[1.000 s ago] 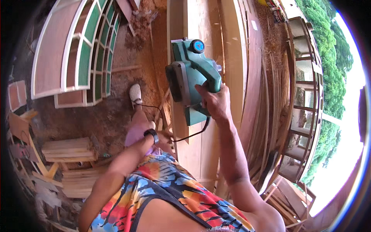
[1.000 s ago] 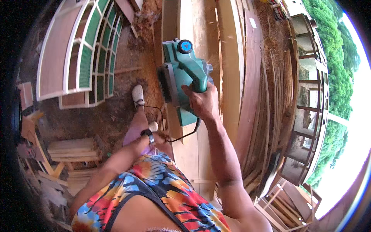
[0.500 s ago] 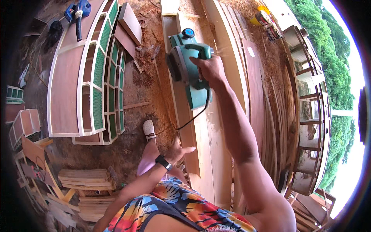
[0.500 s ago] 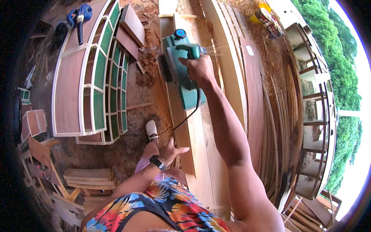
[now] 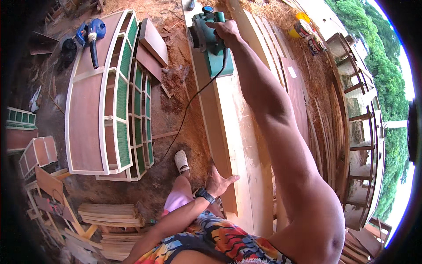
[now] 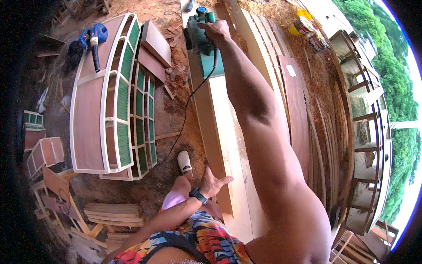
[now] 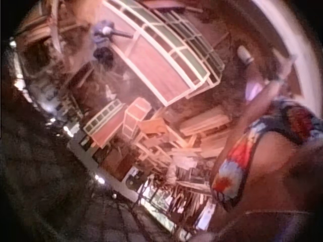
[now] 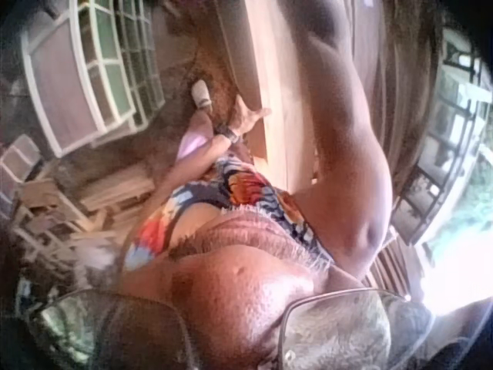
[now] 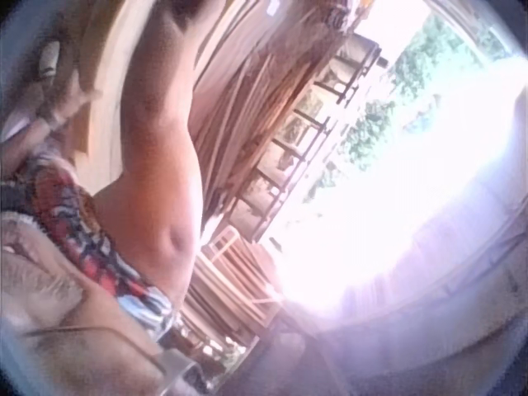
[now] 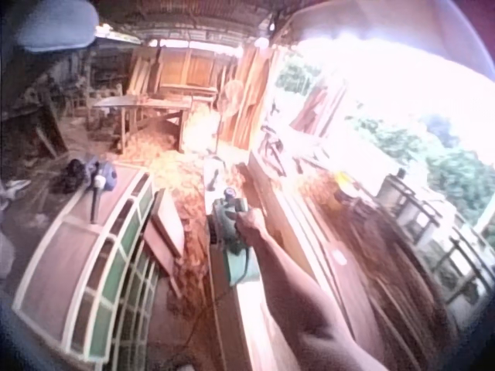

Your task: Marking and planing wood pieces in a workshop environment.

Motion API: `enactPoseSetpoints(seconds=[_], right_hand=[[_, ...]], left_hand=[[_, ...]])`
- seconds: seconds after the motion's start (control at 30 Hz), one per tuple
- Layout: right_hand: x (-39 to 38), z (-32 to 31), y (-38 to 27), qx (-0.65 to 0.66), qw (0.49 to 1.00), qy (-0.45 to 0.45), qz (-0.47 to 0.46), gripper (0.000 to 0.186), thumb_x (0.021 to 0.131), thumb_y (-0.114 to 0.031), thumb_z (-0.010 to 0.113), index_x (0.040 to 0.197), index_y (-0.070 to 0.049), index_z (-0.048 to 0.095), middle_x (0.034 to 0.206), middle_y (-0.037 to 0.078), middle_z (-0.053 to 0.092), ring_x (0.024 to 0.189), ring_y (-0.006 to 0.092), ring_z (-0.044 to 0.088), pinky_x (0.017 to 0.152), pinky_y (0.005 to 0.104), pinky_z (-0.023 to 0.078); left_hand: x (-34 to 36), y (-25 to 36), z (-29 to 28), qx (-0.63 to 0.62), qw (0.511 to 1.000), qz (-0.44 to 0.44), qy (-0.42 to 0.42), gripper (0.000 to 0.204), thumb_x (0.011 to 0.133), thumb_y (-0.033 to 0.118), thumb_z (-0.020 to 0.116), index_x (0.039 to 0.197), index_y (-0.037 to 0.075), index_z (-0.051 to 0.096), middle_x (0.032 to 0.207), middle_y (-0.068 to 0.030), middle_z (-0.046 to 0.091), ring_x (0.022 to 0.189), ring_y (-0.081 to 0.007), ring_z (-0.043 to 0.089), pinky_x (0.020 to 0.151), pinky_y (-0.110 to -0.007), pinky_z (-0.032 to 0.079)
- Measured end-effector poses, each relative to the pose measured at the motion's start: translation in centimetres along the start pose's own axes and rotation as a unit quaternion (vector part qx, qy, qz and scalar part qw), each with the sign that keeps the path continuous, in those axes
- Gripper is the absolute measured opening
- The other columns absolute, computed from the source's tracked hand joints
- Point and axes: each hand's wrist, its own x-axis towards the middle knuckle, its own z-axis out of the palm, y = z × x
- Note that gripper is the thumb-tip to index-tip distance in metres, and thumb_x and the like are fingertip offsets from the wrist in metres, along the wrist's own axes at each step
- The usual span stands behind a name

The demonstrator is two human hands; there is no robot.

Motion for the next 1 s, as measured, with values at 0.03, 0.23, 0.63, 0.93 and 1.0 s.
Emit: enactPoseSetpoints(seconds=[0.03, 0.23, 0.63, 0.93, 1.0], right_hand=[[-0.2, 0.1, 0.0, -0.010, 1.000, 0.021, 0.012, 0.041, 0.078, -0.036, 0.086, 0.073, 0.001, 0.071, 0.070, 0.009, 0.070, 0.061, 0.0167, 0.066, 0.063, 0.0342, 0.055], [-15.0, -4.3, 2.9, 0.019, 0.998, 0.032, -0.049, 0.037, 0.082, -0.022, 0.080, 0.114, -0.007, 0.071, 0.081, 0.008, 0.071, 0.067, 0.0145, 0.064, 0.060, 0.0328, 0.052], [-62.7, -17.1, 5.8, 0.123, 0.955, 0.084, 0.256, 0.036, 0.083, -0.010, 0.077, 0.115, 0.002, 0.065, 0.072, 0.001, 0.060, 0.054, 0.0083, 0.053, 0.050, 0.0247, 0.043], [-80.6, -20.0, 9.5, 0.076, 0.938, 0.102, 0.323, 0.033, 0.085, -0.008, 0.078, 0.114, 0.001, 0.066, 0.070, 0.000, 0.060, 0.053, 0.0078, 0.053, 0.049, 0.0237, 0.041], [-81.5, -19.7, 9.7, 0.081, 0.940, 0.081, 0.321, 0.029, 0.085, -0.009, 0.079, 0.108, 0.001, 0.065, 0.070, 0.000, 0.060, 0.054, 0.0071, 0.053, 0.048, 0.0237, 0.040]], left_hand=[[-0.1, 0.3, -0.1, -0.006, 1.000, 0.002, -0.018, 0.111, 0.072, 0.045, 0.090, 0.149, -0.005, 0.027, 0.142, -0.0280, 0.047, 0.131, -0.0407, 0.049, 0.110, -0.045, 0.042], [0.1, 0.1, -0.6, 0.058, 0.998, 0.002, 0.002, 0.108, 0.071, 0.045, 0.091, 0.147, -0.004, 0.031, 0.137, -0.0282, 0.053, 0.124, -0.0415, 0.056, 0.104, -0.045, 0.048], [6.0, 3.6, -7.3, 0.119, 0.990, -0.016, 0.069, 0.098, 0.089, 0.047, 0.075, 0.153, -0.009, 0.028, 0.149, -0.0347, 0.044, 0.139, -0.0425, 0.046, 0.113, -0.047, 0.042], [12.4, 1.9, -0.9, 0.203, 0.961, 0.070, 0.176, 0.133, 0.069, 0.049, 0.088, 0.155, -0.013, 0.007, 0.158, -0.0339, 0.028, 0.149, -0.0403, 0.030, 0.123, -0.042, 0.028], [13.9, 2.0, -1.1, 0.179, 0.959, 0.084, 0.205, 0.133, 0.068, 0.048, 0.088, 0.154, -0.014, 0.008, 0.158, -0.0340, 0.029, 0.149, -0.0401, 0.030, 0.123, -0.041, 0.028]])
